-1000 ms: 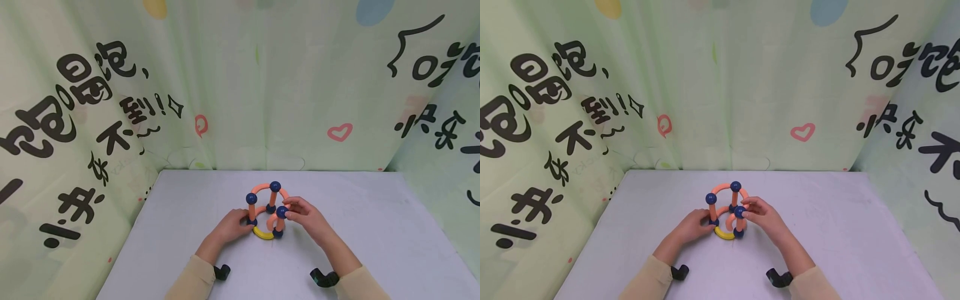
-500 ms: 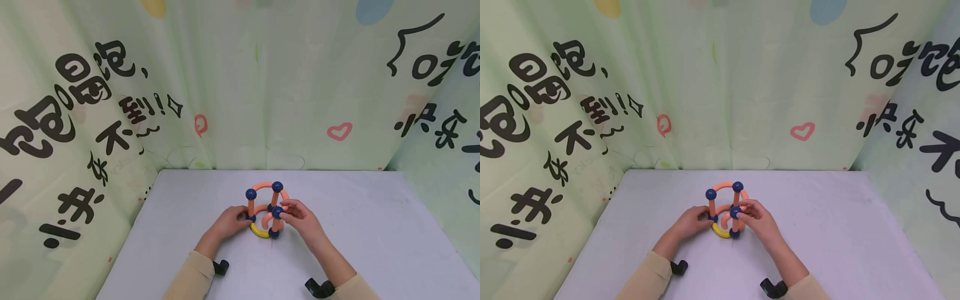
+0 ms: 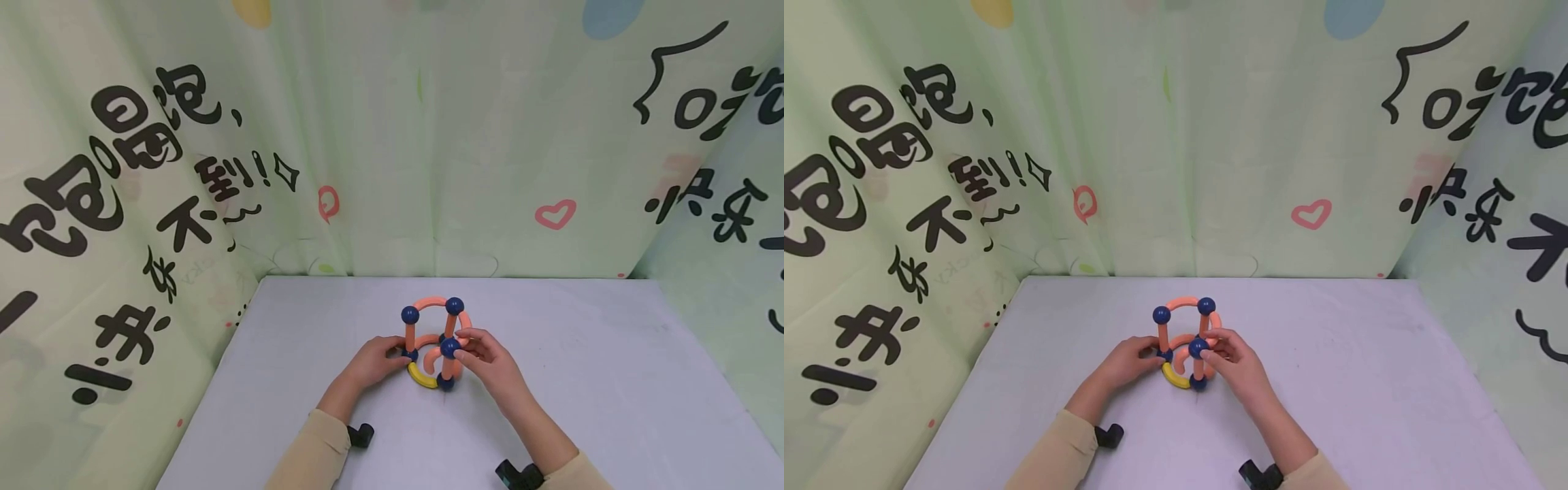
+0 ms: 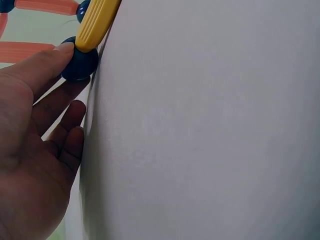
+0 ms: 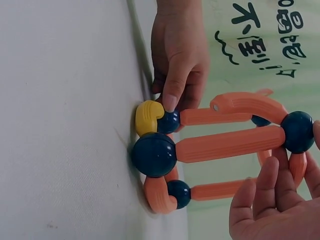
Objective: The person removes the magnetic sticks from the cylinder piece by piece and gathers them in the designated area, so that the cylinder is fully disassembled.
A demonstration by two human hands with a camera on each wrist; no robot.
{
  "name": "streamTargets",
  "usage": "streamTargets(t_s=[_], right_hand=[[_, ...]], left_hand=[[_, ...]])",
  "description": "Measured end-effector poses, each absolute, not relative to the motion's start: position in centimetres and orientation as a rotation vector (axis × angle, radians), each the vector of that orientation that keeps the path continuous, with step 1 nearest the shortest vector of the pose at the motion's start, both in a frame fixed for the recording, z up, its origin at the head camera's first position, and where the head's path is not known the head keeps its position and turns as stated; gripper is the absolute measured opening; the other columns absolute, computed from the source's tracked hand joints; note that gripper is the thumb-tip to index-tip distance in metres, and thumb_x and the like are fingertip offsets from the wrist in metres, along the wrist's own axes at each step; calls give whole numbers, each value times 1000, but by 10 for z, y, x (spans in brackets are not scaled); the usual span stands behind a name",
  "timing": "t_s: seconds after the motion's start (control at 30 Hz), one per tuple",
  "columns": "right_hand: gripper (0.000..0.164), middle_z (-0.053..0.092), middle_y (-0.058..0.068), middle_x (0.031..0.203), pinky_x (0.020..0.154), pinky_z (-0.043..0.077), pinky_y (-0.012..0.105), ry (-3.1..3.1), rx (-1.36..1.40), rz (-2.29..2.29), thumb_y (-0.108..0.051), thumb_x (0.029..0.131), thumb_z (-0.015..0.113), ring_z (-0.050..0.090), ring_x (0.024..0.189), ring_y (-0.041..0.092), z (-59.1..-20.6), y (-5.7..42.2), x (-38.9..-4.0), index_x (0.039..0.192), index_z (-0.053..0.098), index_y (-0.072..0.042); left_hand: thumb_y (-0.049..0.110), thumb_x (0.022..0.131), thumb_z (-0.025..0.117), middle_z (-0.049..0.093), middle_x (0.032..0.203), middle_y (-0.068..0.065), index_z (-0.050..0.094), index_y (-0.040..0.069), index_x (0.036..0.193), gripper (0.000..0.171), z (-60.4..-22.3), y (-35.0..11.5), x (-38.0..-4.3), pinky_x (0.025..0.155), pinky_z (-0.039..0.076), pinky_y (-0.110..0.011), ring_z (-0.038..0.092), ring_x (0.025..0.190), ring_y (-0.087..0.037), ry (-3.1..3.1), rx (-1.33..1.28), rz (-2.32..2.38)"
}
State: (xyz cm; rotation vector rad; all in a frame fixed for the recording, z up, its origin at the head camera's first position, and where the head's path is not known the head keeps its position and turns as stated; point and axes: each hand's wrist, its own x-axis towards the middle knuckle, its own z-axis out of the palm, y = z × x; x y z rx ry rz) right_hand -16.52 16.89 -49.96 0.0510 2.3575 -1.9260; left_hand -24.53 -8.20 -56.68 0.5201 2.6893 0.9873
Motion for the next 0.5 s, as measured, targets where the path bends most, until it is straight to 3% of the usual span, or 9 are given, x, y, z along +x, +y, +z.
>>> streamTargets(t_s=[0.3,0.5], right_hand=[[51,61,10,121,97,52,37,2362,-4,-1879,-39,93,68,58,115,25,-502,174,-168,139,53,-24],[54,68,11,119,91,54,40,2400,-21,-1806,-45,97,60,67,101,24,-500,181,-175,147,44,-31]], left_hand=[[43,92,68,62,130,-3,60,16,134,51,-564,-80,-237,104,48,-43,58,121,-21,2744,455,966],[43,92,68,63,126,-4,63,14,128,46,-562,-82,-229,103,48,-42,59,119,-21,2782,412,908]])
